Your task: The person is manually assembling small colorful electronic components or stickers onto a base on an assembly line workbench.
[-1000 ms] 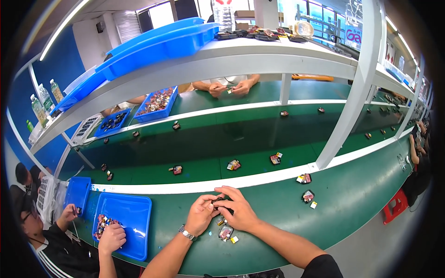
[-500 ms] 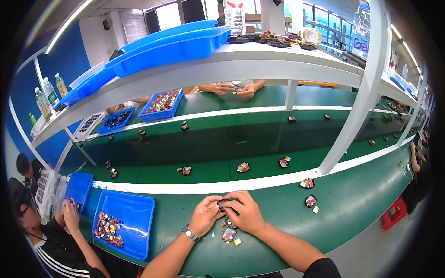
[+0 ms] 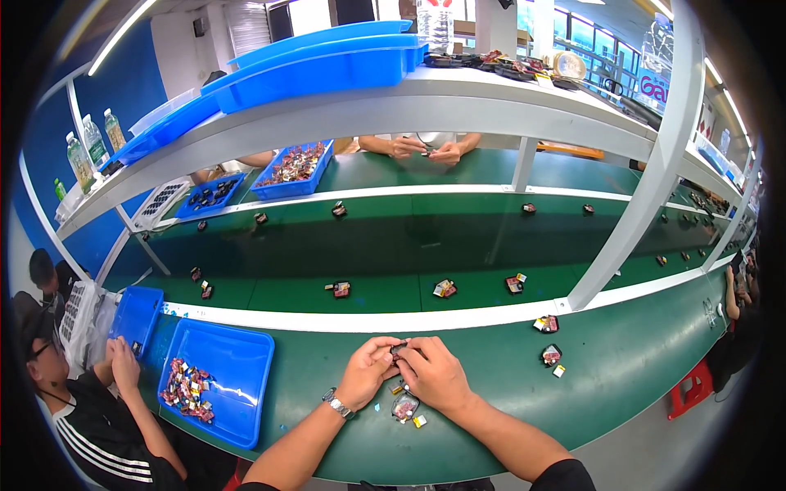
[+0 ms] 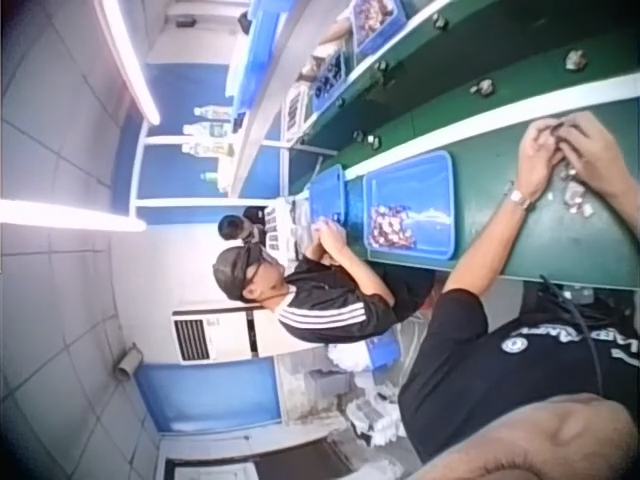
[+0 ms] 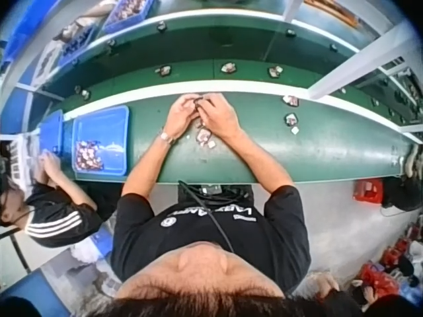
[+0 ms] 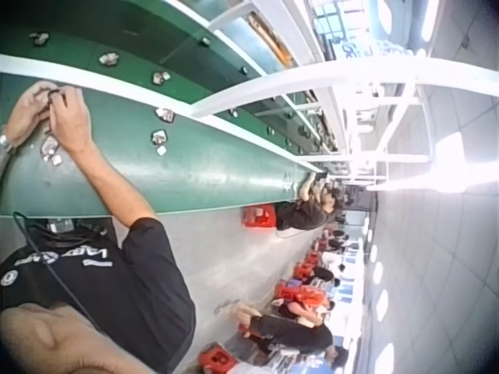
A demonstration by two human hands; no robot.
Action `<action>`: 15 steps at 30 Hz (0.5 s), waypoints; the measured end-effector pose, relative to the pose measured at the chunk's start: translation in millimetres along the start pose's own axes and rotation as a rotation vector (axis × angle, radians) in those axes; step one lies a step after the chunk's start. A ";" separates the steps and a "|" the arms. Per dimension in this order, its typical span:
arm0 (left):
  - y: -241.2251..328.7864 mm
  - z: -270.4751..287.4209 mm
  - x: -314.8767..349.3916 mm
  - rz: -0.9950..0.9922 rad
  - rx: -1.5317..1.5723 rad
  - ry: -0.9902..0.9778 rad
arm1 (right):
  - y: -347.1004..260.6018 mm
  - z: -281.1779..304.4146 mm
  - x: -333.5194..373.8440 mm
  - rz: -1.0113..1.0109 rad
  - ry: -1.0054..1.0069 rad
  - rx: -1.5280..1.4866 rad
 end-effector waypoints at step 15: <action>-0.4 -2.2 -1.3 0.018 -0.121 0.045 | 3.8 -0.7 1.9 -0.039 0.001 0.053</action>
Point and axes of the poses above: each hand's wrist, its own x-axis away from the middle knuckle, its own z-axis out of the back of the hand, y = z × x, the point moved 10 cm from there along -x, towards the middle knuckle, and after that the axes turned 11 degrees about z, right-handed, at the moved point
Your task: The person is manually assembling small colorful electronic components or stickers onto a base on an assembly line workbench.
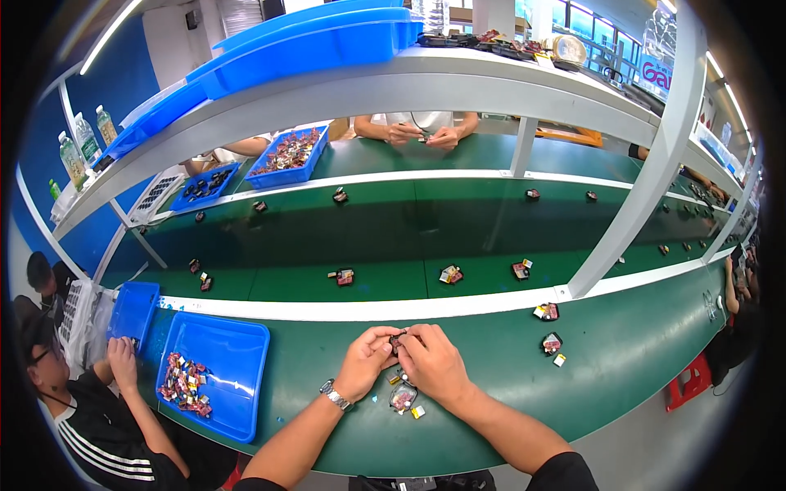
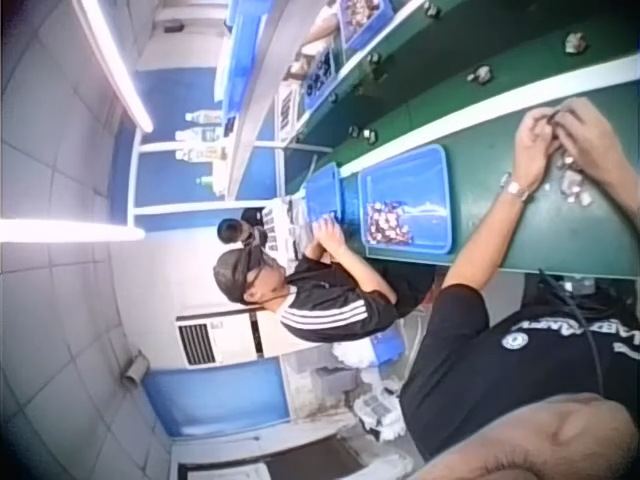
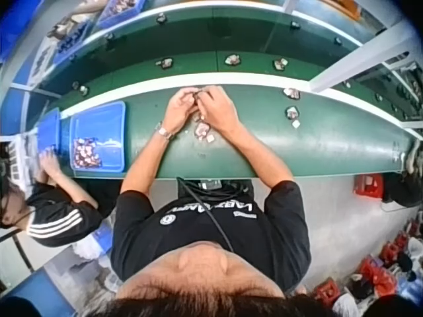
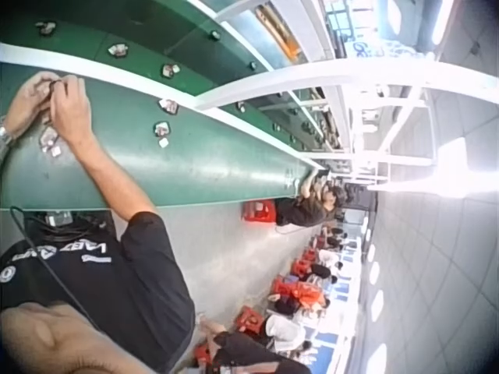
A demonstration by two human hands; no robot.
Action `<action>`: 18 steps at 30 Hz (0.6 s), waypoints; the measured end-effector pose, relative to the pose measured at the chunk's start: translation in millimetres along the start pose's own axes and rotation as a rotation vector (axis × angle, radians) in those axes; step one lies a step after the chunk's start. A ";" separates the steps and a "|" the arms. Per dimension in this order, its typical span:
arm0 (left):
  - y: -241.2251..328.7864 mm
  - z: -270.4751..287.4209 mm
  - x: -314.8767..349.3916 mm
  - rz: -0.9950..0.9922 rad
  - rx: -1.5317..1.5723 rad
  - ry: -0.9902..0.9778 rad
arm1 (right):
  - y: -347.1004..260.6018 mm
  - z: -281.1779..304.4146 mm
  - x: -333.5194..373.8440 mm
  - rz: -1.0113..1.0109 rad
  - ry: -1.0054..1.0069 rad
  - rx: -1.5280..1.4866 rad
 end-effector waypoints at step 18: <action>0.7 0.9 1.1 -0.007 0.036 0.013 | -3.0 -5.3 3.2 0.054 0.018 0.078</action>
Point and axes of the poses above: each hand's wrist, its own x-axis away from the middle knuckle, its own z-axis out of the back of the hand, y = z × x, the point moved 10 cm from there along -x, towards the middle knuckle, and after that the axes turned 11 degrees about z, right-handed, at the moved point
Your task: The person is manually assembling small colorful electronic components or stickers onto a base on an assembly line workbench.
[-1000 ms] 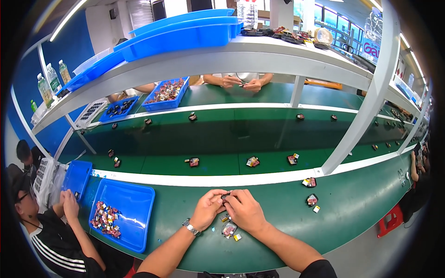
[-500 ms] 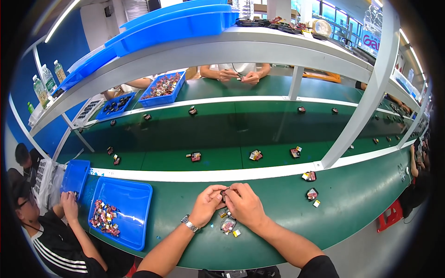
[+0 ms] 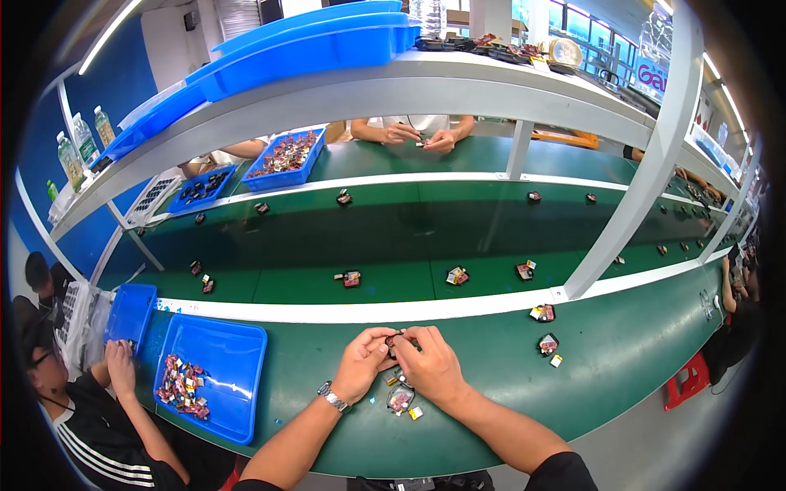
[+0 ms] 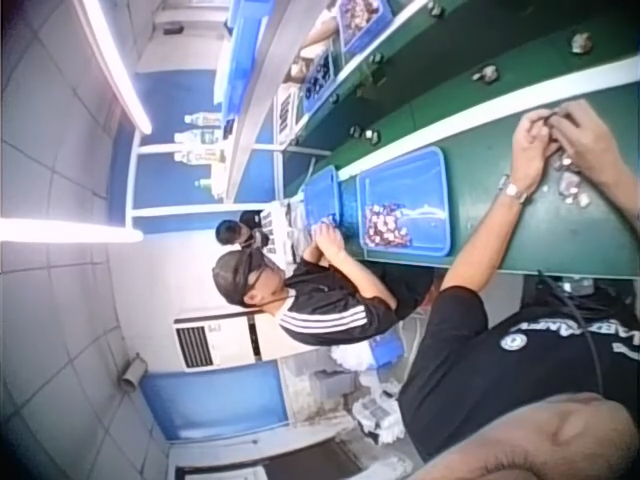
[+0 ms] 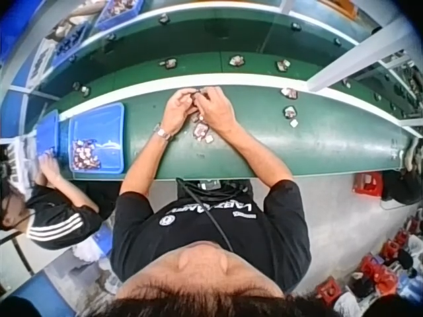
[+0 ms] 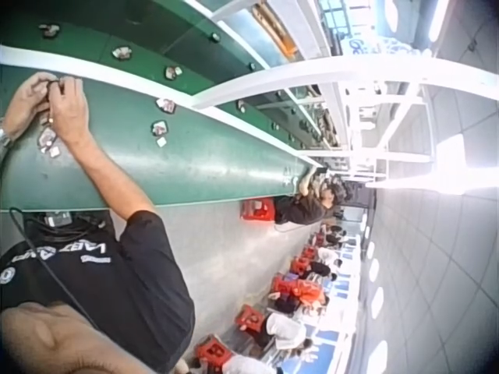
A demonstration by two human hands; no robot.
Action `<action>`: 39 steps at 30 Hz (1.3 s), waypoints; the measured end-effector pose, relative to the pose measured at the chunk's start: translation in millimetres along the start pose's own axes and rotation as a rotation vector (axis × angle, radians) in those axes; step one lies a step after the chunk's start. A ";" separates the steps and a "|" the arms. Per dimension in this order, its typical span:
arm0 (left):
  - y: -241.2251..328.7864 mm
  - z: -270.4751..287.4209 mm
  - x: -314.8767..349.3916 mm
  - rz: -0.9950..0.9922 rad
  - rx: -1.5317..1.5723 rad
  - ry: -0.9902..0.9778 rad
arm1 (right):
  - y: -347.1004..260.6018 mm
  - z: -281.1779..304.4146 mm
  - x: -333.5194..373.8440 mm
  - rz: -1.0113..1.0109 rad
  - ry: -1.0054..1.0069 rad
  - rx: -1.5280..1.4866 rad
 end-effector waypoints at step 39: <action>10.1 3.4 1.1 -0.031 0.060 -0.045 | 195.7 41.4 46.8 -0.573 0.036 0.284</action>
Point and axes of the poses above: each hand's wrist, its own x-axis away from the middle knuckle, its own z-axis out of the back of the hand, y = z × x, the point moved 10 cm from there along -x, towards the middle knuckle, and after that the axes turned 11 degrees about z, right-handed, at the moved point
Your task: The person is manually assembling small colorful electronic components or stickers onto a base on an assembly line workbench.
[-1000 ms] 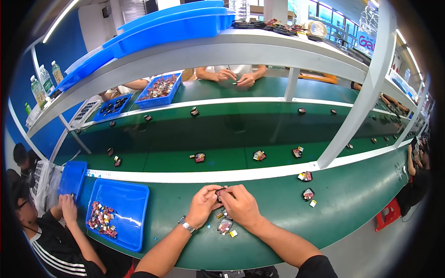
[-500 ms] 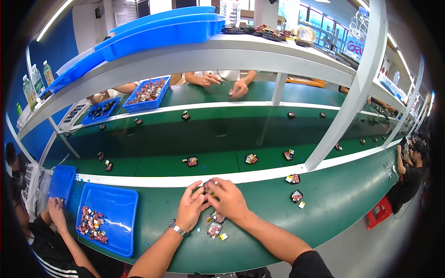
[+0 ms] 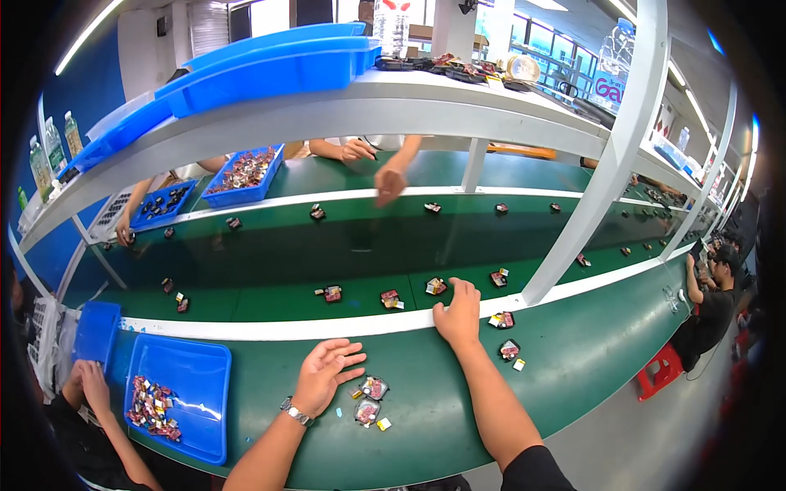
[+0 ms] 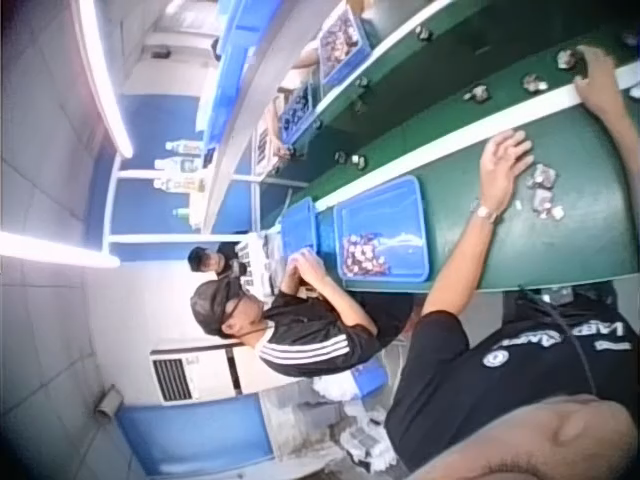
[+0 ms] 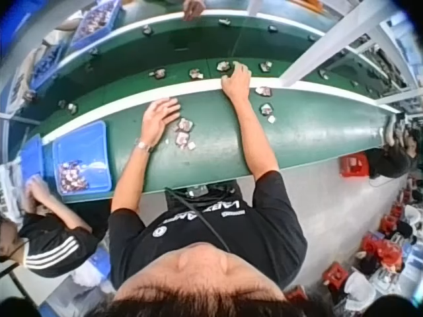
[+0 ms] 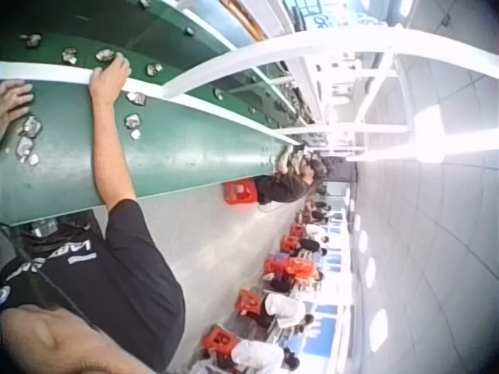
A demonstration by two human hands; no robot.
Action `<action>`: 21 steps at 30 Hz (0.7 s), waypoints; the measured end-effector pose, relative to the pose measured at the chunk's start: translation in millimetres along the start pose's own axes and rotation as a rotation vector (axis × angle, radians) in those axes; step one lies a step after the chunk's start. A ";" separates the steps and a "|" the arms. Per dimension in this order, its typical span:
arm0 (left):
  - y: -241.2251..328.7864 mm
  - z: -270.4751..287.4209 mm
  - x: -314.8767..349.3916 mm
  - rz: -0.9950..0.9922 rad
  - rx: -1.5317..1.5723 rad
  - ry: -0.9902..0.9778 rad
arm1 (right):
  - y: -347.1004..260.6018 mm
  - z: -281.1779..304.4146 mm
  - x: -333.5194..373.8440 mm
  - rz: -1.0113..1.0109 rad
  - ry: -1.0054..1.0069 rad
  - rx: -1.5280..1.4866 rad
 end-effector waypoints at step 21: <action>8.0 13.8 8.4 0.052 -0.143 0.054 | -102.8 8.5 37.6 0.274 -0.130 -0.579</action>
Point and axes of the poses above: each hand's wrist, its own x-axis away from the middle knuckle, its own z-axis out of the back of the hand, y = z × x, the point moved 10 cm from there along -x, towards the middle knuckle, and after that the axes turned 11 degrees about z, right-handed, at the moved point
